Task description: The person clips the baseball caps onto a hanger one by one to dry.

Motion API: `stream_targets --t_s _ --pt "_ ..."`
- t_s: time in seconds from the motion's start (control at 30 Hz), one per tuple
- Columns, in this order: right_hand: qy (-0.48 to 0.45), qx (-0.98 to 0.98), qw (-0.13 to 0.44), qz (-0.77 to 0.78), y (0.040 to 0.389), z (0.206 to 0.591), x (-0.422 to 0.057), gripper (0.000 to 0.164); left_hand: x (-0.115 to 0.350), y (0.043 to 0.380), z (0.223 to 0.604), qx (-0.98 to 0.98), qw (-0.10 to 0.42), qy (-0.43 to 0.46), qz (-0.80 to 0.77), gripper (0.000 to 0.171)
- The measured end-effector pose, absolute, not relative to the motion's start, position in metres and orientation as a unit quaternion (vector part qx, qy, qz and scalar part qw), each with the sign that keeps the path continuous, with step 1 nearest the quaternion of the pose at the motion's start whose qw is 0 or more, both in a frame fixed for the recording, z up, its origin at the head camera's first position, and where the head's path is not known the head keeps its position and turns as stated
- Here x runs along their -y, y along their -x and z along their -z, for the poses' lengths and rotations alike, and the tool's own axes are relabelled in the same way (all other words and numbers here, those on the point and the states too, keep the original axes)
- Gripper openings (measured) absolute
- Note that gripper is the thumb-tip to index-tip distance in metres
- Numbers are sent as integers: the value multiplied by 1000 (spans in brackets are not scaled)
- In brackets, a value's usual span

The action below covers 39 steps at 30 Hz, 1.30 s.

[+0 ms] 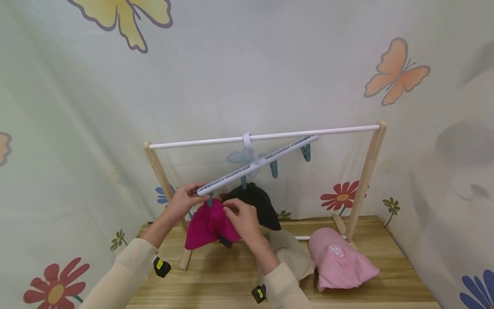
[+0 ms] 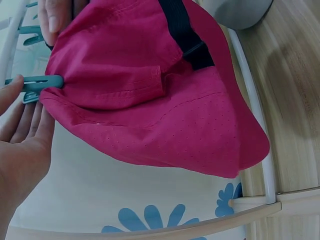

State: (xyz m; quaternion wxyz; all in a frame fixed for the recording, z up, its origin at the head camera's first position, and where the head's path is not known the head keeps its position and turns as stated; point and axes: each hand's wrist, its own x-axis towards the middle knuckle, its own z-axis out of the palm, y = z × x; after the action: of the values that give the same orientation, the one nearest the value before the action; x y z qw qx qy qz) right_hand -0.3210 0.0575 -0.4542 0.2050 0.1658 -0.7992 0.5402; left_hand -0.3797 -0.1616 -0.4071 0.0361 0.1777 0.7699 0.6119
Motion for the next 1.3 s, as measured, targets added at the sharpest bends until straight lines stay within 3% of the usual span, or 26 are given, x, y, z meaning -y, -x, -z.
stream_targets --t_s 0.27,0.67,0.97,1.3 --pt "-133 805 185 -548 312 469 -72 13 162 380 409 -749 45 -196 -631 48" --pt "-111 817 179 -537 301 497 -97 12 166 361 423 -744 50 -232 -624 33" --pt "-118 823 170 -529 292 512 -111 17 175 338 433 -767 9 -237 -596 28" --pt "-163 857 221 -436 289 528 -127 17 176 309 443 -831 -54 -236 -501 28"
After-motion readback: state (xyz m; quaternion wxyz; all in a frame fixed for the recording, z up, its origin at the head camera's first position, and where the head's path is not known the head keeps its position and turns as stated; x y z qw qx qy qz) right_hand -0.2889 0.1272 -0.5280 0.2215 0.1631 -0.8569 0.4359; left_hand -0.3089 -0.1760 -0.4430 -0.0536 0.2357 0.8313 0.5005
